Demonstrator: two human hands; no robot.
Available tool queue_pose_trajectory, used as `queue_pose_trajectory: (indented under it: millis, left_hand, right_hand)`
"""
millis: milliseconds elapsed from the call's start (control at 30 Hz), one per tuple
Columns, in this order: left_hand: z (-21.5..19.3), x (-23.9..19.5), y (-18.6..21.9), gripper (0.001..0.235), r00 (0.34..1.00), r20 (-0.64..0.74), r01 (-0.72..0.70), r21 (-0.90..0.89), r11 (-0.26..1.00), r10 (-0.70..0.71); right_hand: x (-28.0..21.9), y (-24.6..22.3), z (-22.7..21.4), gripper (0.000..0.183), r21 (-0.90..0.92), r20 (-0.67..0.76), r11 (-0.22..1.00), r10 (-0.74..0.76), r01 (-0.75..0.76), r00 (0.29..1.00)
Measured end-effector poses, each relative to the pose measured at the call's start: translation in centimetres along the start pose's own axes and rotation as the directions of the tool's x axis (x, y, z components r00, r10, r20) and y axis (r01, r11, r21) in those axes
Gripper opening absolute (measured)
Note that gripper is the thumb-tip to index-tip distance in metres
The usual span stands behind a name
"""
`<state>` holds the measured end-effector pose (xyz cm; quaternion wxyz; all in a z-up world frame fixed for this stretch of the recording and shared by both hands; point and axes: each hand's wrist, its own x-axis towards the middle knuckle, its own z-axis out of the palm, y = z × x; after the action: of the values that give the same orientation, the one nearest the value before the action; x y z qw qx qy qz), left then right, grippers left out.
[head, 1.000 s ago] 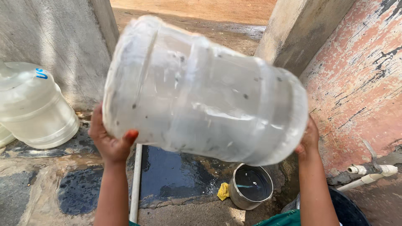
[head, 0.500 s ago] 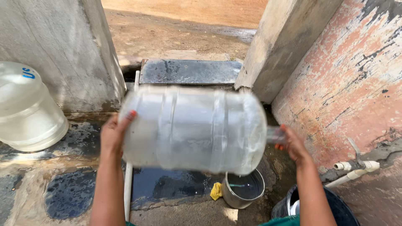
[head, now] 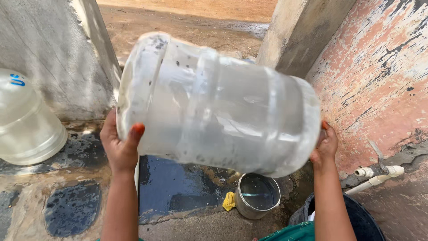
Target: The person cleans large plastic water jugs by scrubbing the exterior with a sponge, rinsing the interior with water, and shaking the jugs to clean all surfaces.
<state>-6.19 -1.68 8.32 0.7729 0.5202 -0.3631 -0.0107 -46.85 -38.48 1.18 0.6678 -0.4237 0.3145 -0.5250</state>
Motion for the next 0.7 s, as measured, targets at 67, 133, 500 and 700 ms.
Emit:
queue_pose_trajectory:
  millis: [67,133,500,700]
  left_hand:
    - [-0.7,0.6,-3.4,0.096,0.953,-0.082,0.302,0.242,0.922,-0.29]
    - [-2.0,0.6,-7.5,0.104,0.856,-0.122,0.492,0.491,0.719,-0.502]
    - [-4.1,1.3,-6.3,0.095,0.909,-0.066,0.405,0.382,0.831,-0.412]
    - [-1.7,1.0,1.3,0.079,0.96,-0.217,-0.183,-0.018,0.983,0.175]
  right_hand:
    - [0.6,1.3,-0.7,0.049,-0.284,-0.03,0.952,0.112,-0.116,0.993]
    - [1.1,3.8,-1.7,0.054,-0.569,-0.106,0.764,0.299,-0.305,0.948]
    - [1.9,4.6,-1.3,0.026,-0.591,0.07,0.806,0.091,-0.032,0.993]
    - [-2.3,-5.0,2.7,0.026,0.289,0.218,0.926,-0.31,0.242,0.925]
